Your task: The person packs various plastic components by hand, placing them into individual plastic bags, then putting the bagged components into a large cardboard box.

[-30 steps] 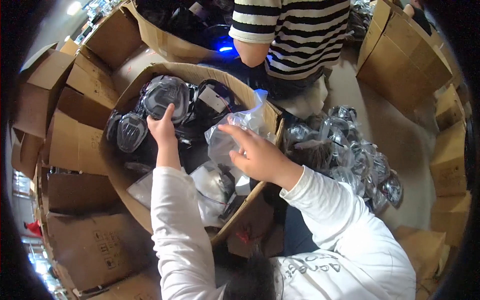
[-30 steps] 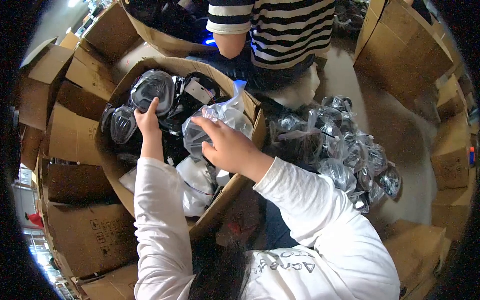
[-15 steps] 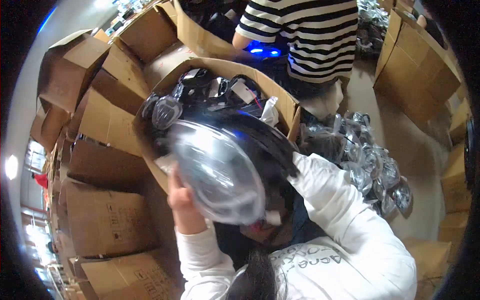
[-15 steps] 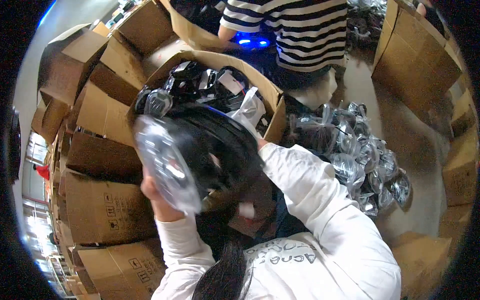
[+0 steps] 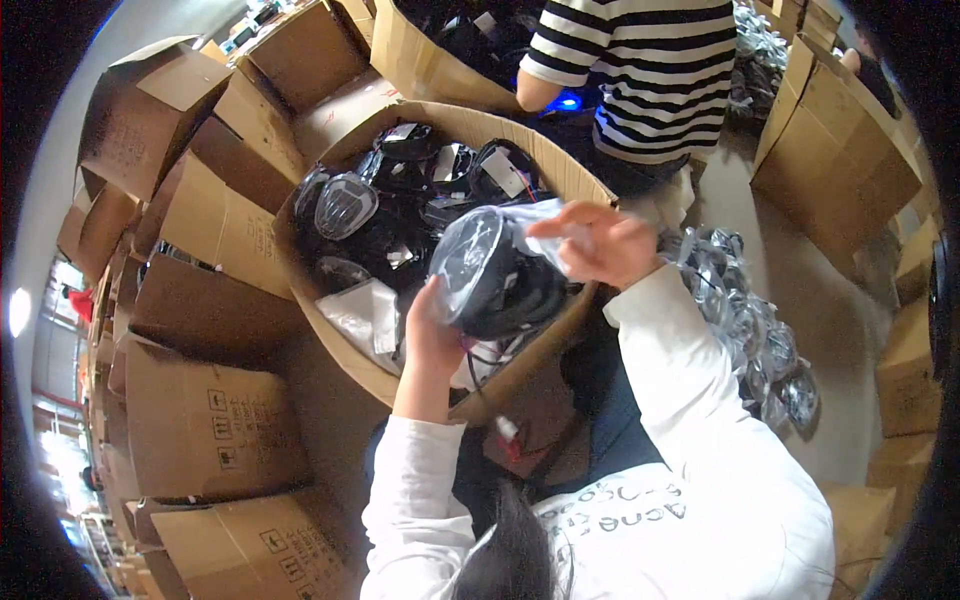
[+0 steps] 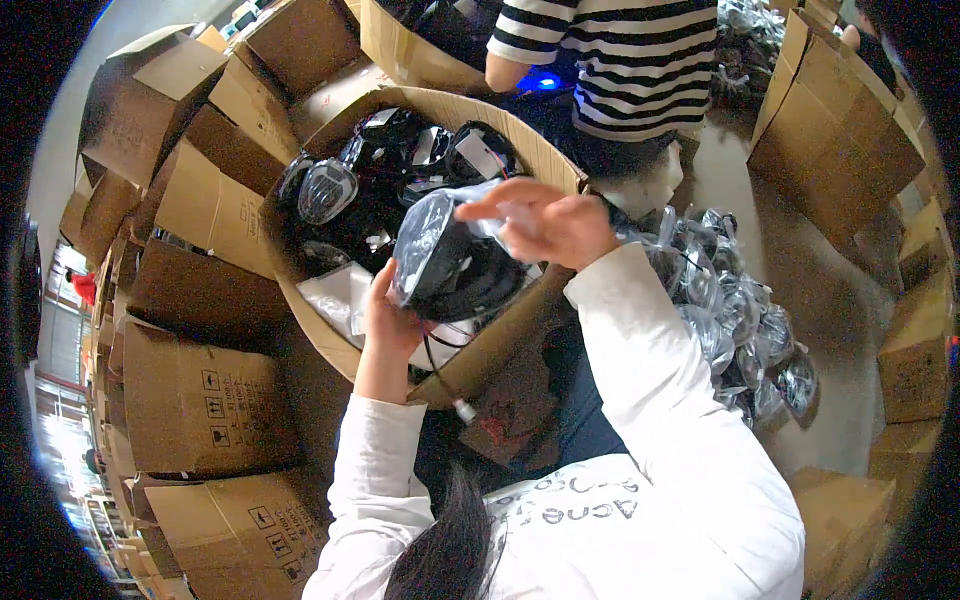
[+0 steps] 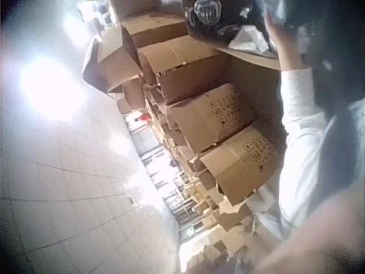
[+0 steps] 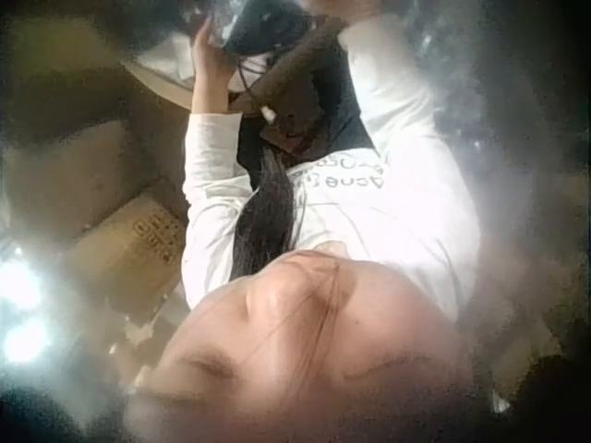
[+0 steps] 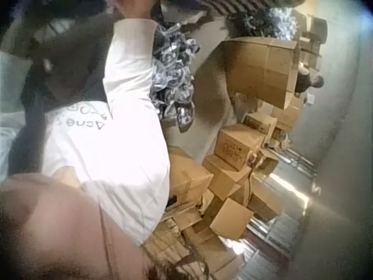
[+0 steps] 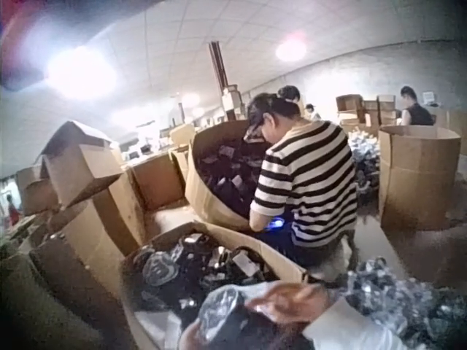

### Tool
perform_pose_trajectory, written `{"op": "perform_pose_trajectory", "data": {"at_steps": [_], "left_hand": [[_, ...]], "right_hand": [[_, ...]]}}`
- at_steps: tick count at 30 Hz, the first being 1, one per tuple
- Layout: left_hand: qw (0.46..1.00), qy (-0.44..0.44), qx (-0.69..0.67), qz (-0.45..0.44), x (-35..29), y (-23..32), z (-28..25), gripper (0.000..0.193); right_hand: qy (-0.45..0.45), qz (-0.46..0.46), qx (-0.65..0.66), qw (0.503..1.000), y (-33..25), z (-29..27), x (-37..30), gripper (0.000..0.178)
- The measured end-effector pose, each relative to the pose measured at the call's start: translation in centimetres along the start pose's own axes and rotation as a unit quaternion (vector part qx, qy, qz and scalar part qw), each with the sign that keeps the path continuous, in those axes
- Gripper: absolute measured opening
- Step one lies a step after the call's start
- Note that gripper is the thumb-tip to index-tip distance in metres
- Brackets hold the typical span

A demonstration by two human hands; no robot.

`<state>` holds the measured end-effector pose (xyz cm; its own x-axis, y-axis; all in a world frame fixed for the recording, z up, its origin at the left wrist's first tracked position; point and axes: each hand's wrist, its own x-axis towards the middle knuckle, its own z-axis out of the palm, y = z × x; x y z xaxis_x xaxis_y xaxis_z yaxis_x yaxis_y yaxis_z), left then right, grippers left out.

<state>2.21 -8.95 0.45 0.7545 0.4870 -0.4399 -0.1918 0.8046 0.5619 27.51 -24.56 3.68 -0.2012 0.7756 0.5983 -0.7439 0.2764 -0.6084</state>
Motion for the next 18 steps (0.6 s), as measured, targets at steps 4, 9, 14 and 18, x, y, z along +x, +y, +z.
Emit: {"op": "perform_pose_trajectory", "data": {"at_steps": [4, 9, 14, 18], "left_hand": [[1.000, -0.022, -0.004, 0.020, 2.2, 0.7, -2.6, 0.047], [0.996, 0.004, -0.031, 0.083, 2.3, 1.8, -2.3, 0.049], [0.975, 0.041, -0.044, 0.214, 2.2, 1.3, -2.0, 0.050], [0.975, 0.041, 0.077, 0.206, 2.5, 1.4, -5.3, 0.046]], "right_hand": [[0.091, 0.031, -0.105, 0.990, 2.0, 1.0, 1.9, 0.056], [0.123, 0.198, -0.228, 0.945, 2.2, 0.6, 1.6, 0.048], [-0.019, 0.221, -0.312, 0.924, 7.2, 3.2, 3.7, 0.051], [-0.111, 0.218, -0.382, 0.891, 11.0, 7.2, 4.5, 0.055]]}}
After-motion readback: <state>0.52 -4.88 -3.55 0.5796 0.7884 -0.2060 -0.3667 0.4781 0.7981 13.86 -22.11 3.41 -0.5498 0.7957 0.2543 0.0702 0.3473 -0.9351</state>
